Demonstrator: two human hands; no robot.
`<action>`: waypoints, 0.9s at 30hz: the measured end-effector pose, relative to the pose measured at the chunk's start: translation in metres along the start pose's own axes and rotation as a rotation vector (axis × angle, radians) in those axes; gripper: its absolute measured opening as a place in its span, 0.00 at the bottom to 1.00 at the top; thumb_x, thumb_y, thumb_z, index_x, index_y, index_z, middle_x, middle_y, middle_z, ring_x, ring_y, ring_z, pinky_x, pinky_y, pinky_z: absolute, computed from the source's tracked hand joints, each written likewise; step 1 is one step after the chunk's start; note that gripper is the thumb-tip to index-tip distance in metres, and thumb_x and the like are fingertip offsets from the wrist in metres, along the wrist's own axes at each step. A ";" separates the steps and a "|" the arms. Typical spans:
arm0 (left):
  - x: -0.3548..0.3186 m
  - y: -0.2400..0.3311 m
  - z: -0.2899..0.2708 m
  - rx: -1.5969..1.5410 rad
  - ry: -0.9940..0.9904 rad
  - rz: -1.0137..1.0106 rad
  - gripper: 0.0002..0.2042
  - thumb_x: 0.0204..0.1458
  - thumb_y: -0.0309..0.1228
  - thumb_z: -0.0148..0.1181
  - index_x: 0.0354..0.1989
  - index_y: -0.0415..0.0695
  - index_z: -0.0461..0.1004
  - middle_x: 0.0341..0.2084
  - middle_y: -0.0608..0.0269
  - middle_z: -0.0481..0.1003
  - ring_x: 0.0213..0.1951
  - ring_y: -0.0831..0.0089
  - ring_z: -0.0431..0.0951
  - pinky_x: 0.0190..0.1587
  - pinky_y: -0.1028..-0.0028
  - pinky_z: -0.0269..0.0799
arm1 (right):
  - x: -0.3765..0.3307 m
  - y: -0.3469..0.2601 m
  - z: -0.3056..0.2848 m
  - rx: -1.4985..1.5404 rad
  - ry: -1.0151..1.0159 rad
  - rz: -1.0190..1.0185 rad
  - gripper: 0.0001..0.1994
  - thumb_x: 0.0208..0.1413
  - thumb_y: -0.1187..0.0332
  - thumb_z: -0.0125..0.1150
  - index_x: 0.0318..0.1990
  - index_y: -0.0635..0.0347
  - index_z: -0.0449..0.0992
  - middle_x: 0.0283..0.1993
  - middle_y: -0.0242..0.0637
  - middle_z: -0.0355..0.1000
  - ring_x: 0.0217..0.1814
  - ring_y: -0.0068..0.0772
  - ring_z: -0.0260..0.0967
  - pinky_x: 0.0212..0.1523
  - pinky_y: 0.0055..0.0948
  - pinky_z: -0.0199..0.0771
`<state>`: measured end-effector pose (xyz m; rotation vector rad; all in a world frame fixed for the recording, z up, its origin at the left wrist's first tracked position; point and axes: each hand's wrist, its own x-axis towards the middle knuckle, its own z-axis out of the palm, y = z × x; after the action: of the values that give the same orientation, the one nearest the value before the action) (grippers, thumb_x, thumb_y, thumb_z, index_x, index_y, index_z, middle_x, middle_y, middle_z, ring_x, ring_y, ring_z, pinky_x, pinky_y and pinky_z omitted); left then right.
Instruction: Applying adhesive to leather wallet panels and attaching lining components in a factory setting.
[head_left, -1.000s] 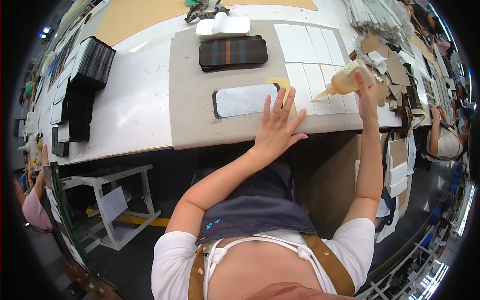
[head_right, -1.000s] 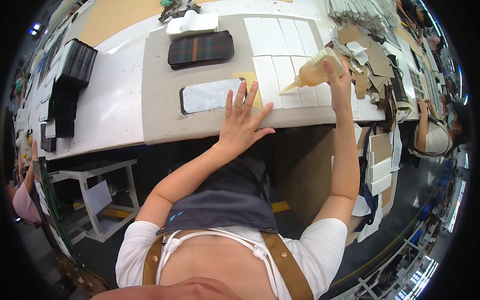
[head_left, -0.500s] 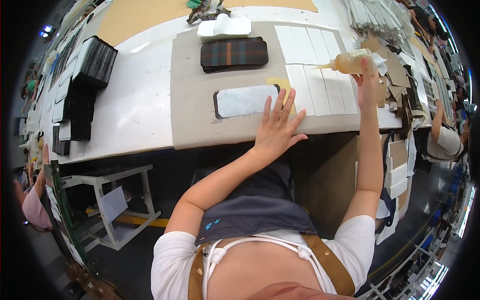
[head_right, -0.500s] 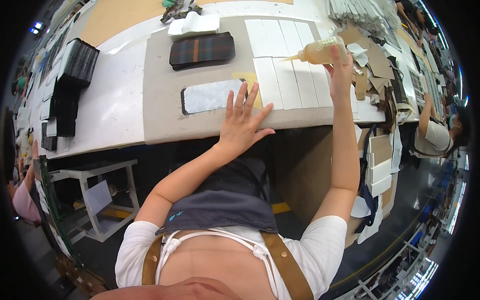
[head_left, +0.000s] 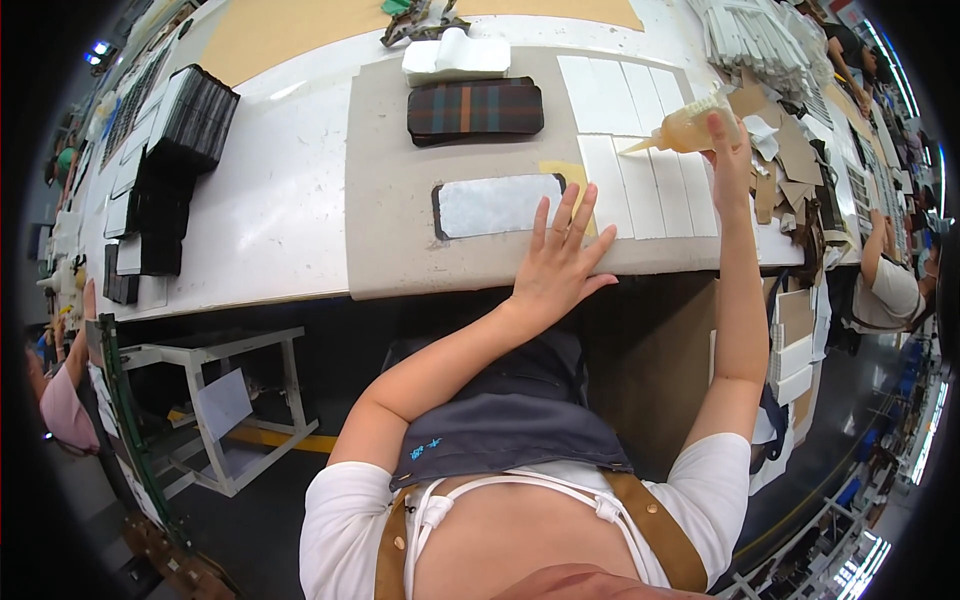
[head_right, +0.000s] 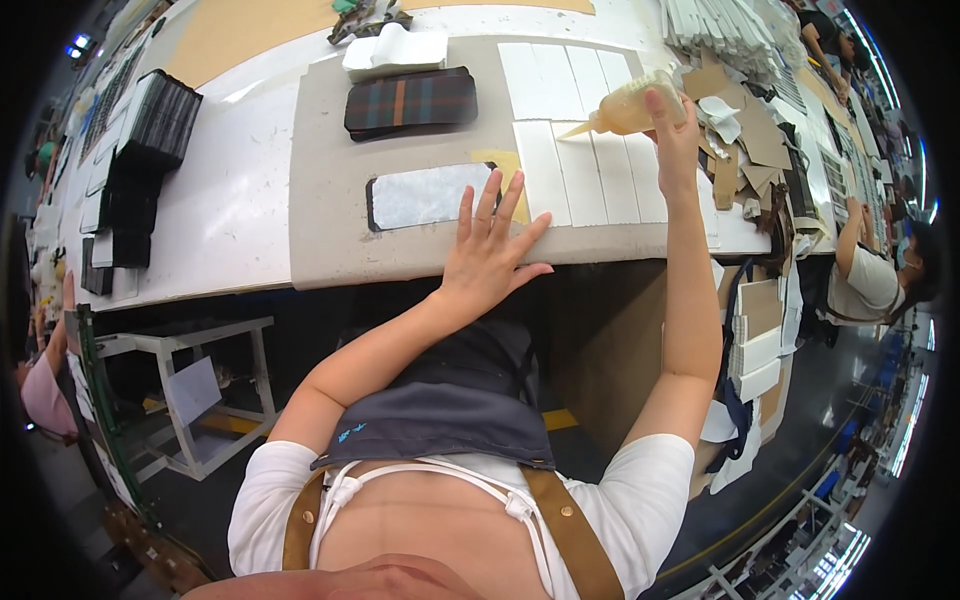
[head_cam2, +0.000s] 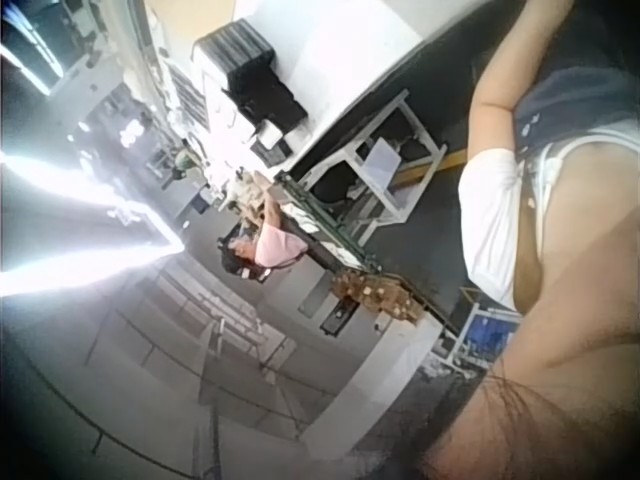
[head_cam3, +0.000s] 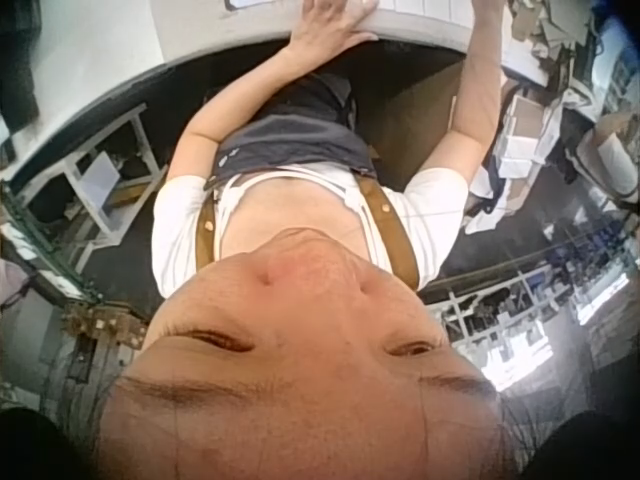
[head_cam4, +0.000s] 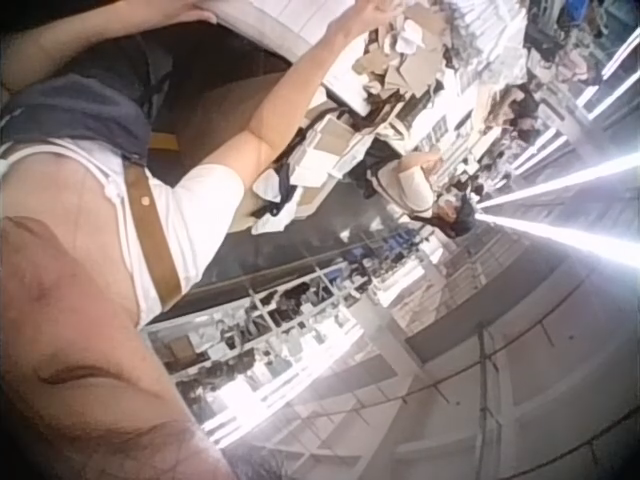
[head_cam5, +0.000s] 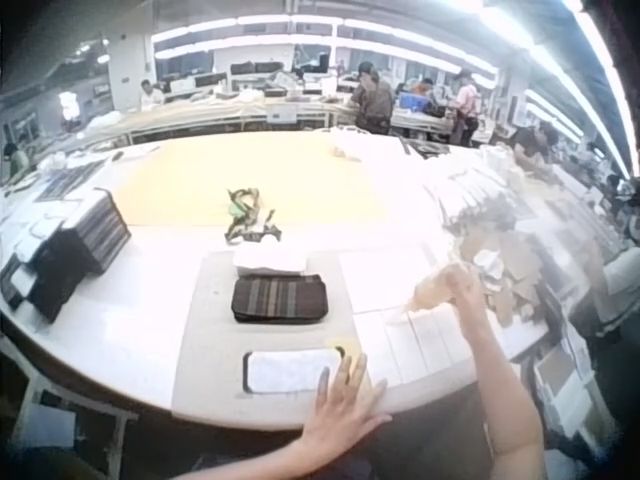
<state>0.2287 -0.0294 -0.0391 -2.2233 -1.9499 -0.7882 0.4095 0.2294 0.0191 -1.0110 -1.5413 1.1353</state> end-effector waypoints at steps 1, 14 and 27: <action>0.000 0.000 0.000 -0.002 -0.001 -0.001 0.32 0.47 0.59 0.65 0.60 0.62 0.72 0.75 0.45 0.44 0.75 0.44 0.39 0.73 0.43 0.33 | -0.003 -0.003 -0.001 -0.024 0.003 0.015 0.39 0.53 0.41 0.70 0.59 0.66 0.66 0.52 0.42 0.71 0.53 0.30 0.73 0.52 0.30 0.77; 0.000 -0.001 0.002 0.010 -0.003 -0.001 0.31 0.48 0.59 0.64 0.60 0.62 0.72 0.75 0.44 0.44 0.75 0.43 0.38 0.73 0.42 0.34 | -0.059 -0.016 -0.037 -0.083 -0.061 0.079 0.35 0.55 0.42 0.69 0.59 0.59 0.70 0.50 0.33 0.74 0.51 0.22 0.71 0.49 0.22 0.70; 0.001 0.000 0.002 -0.001 0.001 -0.003 0.31 0.47 0.59 0.65 0.60 0.61 0.73 0.75 0.46 0.44 0.75 0.43 0.39 0.73 0.42 0.36 | -0.016 -0.005 -0.041 0.182 0.055 -0.066 0.30 0.60 0.51 0.67 0.57 0.66 0.67 0.53 0.39 0.72 0.55 0.30 0.74 0.57 0.34 0.77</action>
<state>0.2297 -0.0279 -0.0402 -2.2205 -1.9532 -0.7906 0.4526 0.2208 0.0260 -0.8558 -1.3905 1.1697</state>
